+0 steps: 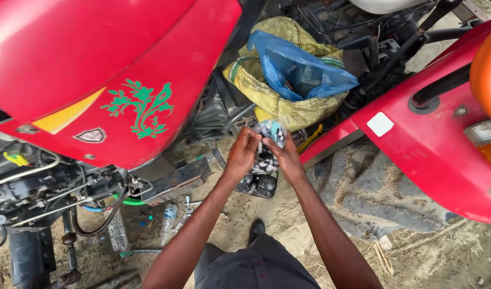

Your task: Repairing and cleaning parts of a tractor engine, including working with fuel filters and cleaning with a cloth.

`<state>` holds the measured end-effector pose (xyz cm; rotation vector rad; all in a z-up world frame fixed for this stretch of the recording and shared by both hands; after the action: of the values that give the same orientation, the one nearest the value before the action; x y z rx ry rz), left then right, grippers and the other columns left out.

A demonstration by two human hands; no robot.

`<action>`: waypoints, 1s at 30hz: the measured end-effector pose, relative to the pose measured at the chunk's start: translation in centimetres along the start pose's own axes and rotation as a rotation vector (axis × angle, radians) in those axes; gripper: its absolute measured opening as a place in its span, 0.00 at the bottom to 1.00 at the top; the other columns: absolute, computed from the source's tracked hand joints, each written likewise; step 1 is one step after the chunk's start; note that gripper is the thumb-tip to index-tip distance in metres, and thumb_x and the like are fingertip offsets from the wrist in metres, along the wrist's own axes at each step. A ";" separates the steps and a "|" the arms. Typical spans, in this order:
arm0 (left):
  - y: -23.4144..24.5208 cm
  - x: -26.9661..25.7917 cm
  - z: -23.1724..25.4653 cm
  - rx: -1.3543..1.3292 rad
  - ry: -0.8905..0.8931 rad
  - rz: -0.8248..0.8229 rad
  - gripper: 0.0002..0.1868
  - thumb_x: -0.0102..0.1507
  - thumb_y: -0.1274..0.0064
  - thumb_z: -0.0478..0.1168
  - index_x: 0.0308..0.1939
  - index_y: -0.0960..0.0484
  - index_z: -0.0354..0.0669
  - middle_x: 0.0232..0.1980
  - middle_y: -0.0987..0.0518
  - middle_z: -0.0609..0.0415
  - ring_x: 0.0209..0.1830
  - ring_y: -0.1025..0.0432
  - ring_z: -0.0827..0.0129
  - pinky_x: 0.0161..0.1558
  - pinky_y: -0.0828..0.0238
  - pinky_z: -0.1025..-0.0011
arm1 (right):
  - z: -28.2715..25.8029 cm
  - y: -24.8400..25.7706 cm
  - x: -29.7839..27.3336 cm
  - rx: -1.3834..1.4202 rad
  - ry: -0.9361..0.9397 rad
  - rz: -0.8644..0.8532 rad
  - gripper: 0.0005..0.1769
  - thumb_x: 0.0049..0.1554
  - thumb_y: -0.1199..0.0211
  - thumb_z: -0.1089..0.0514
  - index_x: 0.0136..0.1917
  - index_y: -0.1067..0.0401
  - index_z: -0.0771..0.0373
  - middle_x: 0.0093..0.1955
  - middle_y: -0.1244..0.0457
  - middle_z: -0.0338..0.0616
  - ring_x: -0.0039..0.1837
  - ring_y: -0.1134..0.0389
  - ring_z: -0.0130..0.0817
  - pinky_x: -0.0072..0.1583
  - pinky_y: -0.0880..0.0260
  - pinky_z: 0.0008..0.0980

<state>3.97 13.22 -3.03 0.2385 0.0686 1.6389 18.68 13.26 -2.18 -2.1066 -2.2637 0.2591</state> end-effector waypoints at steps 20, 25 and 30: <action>-2.1 0.1 7.9 0.637 -0.555 -0.225 0.25 0.62 0.40 0.52 0.54 0.23 0.39 0.47 0.20 0.44 0.52 0.26 0.48 0.49 0.29 0.55 | 0.5 4.9 0.4 -0.122 0.320 0.295 0.26 0.58 0.51 0.68 0.71 0.38 0.68 0.65 0.38 0.56 0.65 0.36 0.42 0.69 0.37 0.42; 0.1 1.2 10.3 0.354 -0.265 -0.130 0.19 0.67 0.44 0.51 0.48 0.21 0.37 0.43 0.21 0.45 0.39 0.23 0.56 0.42 0.28 0.60 | 1.2 3.7 0.3 -0.475 0.243 0.261 0.24 0.58 0.52 0.69 0.68 0.40 0.68 0.51 0.32 0.53 0.47 0.28 0.43 0.50 0.26 0.41; 2.2 2.1 7.9 -0.009 -0.174 0.090 0.19 0.73 0.50 0.53 0.44 0.25 0.38 0.34 0.24 0.56 0.36 0.34 0.78 0.38 0.33 0.72 | 2.7 3.1 0.9 -0.548 -0.013 0.185 0.35 0.53 0.56 0.72 0.74 0.44 0.66 0.53 0.33 0.59 0.42 0.28 0.50 0.45 0.22 0.46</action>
<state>3.21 14.33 5.32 0.3806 -0.0834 1.7006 21.27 14.11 -5.32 -2.5651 -2.3455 -0.3945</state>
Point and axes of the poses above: each hand's wrist, its own x-axis towards the middle knuckle, its own y-axis out of the back of the hand, z = x × y, the point moved 10 cm from there along x, towards the middle knuckle
